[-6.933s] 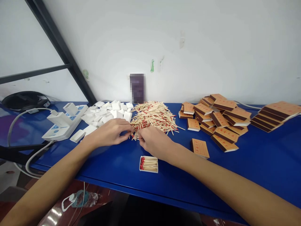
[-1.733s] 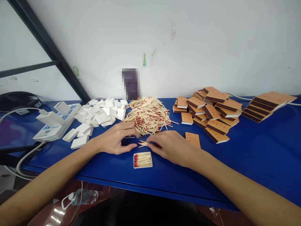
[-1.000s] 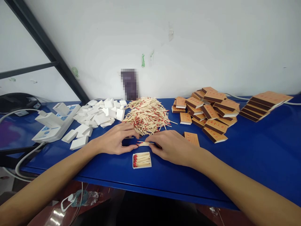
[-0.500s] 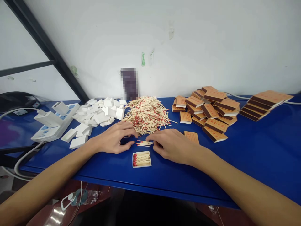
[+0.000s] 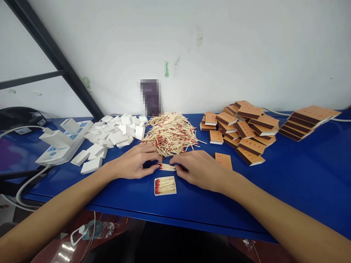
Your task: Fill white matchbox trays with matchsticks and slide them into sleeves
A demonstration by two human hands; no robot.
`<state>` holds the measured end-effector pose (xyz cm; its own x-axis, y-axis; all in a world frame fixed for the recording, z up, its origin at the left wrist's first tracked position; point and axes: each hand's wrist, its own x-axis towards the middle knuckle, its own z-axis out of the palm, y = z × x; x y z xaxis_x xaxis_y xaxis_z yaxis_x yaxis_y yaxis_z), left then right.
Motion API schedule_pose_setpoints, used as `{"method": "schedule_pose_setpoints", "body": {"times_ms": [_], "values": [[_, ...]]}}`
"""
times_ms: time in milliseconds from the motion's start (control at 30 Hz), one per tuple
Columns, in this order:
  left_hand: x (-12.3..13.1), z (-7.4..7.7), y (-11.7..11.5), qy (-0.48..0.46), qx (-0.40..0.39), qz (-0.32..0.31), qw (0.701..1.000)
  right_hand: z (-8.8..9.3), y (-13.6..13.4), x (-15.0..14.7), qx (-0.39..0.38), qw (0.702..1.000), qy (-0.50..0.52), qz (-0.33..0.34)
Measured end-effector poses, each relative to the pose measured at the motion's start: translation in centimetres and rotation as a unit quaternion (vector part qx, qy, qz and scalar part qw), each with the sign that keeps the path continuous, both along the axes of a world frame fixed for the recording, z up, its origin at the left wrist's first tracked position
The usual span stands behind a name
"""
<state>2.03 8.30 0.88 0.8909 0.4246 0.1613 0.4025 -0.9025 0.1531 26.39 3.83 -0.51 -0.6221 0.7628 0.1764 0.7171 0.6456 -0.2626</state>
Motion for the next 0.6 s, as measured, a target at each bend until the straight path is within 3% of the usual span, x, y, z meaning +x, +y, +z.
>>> {"method": "schedule_pose_setpoints", "body": {"times_ms": [600], "values": [[0.58,0.0,-0.46,-0.018,-0.004,-0.021,1.0,0.91,-0.32,0.37,-0.023,0.999,-0.002,0.025]]}}
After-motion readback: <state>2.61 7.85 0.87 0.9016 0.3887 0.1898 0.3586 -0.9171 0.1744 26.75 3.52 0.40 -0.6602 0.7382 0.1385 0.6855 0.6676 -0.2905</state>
